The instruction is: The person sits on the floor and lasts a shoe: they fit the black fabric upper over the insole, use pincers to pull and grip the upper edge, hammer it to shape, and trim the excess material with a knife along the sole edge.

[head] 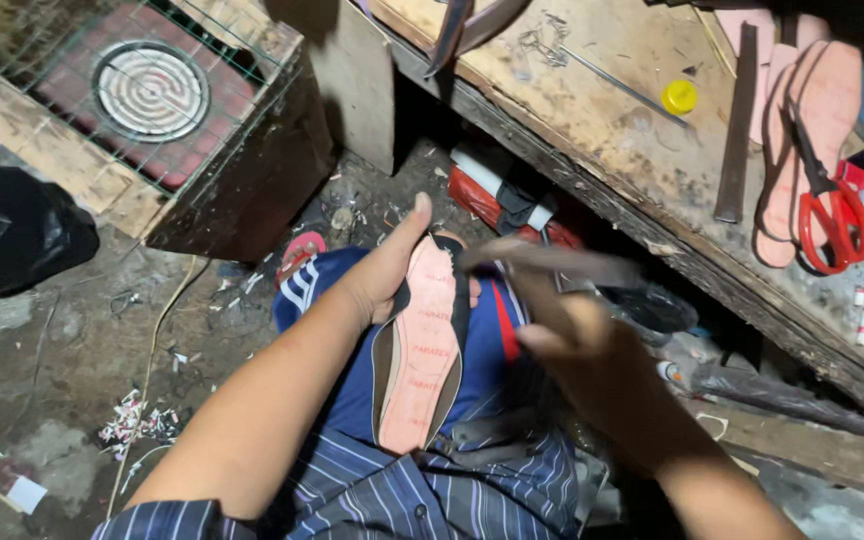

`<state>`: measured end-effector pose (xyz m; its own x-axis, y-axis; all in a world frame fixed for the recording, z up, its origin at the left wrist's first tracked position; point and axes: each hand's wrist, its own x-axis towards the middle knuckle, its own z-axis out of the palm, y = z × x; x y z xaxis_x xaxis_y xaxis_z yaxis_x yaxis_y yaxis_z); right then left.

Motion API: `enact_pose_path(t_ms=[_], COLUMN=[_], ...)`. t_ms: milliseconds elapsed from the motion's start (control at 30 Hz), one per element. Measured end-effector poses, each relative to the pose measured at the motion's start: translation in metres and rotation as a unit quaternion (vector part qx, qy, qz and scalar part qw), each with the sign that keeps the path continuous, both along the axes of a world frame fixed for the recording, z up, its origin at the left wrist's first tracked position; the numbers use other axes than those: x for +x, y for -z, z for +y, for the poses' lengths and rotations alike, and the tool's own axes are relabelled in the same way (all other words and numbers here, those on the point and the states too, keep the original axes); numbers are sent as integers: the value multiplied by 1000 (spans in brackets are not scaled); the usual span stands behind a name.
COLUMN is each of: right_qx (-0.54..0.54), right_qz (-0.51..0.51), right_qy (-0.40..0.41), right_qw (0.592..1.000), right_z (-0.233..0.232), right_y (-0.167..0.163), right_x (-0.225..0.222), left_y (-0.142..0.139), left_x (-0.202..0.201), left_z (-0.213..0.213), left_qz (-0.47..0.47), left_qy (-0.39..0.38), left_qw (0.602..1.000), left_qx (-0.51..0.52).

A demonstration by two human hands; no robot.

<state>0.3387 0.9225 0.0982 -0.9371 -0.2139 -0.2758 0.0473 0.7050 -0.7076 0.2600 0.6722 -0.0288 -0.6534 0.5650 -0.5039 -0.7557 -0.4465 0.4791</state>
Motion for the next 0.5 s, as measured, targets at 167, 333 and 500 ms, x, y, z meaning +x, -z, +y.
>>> enact_pose_path(t_ms=[167,333,500], right_qx=[-177,32,-134], right_qz=[140,99,46], right_qy=[25,22,14], right_qw=[974,994,990], right_z=[5,-7,-28], right_y=[17,-3,-4], right_x=[-4,-16,-21], left_y=[-5,-6,-13], left_x=[-2,-4,-9], left_z=[-3,-6,-9], left_qz=[70,88,70], left_qy=[1,1,20], left_qw=[997,992,995], left_qx=[44,92,74])
